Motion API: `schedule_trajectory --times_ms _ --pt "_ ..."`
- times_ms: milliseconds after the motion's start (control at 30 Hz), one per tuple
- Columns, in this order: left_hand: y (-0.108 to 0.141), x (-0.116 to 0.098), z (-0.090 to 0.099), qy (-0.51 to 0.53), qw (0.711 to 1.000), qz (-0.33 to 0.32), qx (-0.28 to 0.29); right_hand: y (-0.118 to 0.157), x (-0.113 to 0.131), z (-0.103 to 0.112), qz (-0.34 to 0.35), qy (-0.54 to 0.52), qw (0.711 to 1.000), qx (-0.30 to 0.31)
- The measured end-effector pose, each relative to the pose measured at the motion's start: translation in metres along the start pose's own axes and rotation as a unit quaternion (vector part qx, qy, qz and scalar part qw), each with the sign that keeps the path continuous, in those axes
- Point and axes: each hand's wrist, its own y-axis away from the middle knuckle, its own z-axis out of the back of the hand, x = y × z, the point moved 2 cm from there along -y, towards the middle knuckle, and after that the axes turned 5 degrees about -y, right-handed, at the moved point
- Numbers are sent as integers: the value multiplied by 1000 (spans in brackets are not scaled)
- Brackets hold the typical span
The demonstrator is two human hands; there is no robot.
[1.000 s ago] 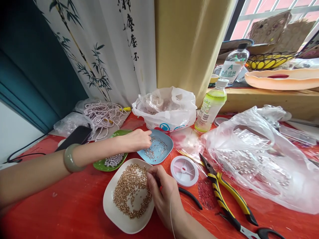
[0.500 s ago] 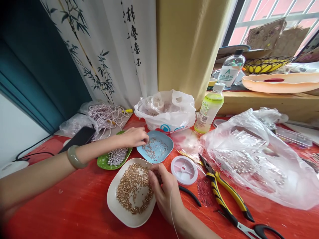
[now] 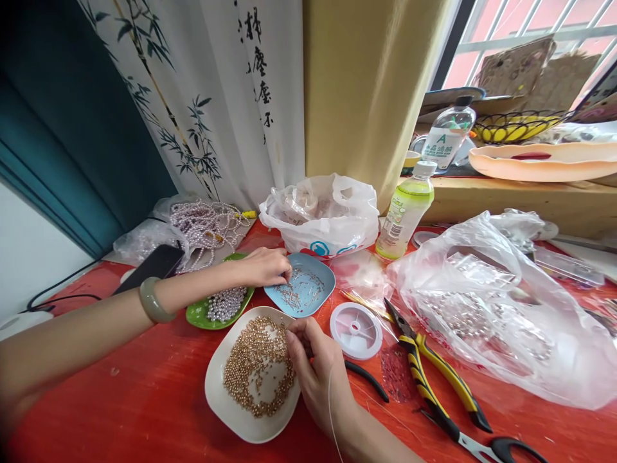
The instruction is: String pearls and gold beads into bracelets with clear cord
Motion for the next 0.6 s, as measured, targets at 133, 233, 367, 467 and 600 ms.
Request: schedule_trajectory --times_ms 133,233,367,467,600 --pt "-3 -5 1 20 1000 -7 -2 -1 1 0 2 -1 1000 -4" --pt "-4 -6 3 49 999 4 -14 -1 2 0 4 -6 1000 -7" --pt "3 -2 7 119 989 62 -64 -1 2 -1 -4 -9 1000 -6" --pt "18 -2 8 183 972 103 -107 -1 3 -1 -2 -6 1000 -4" --pt "47 -17 5 490 837 161 -184 -2 5 1 -5 -5 1000 -11"
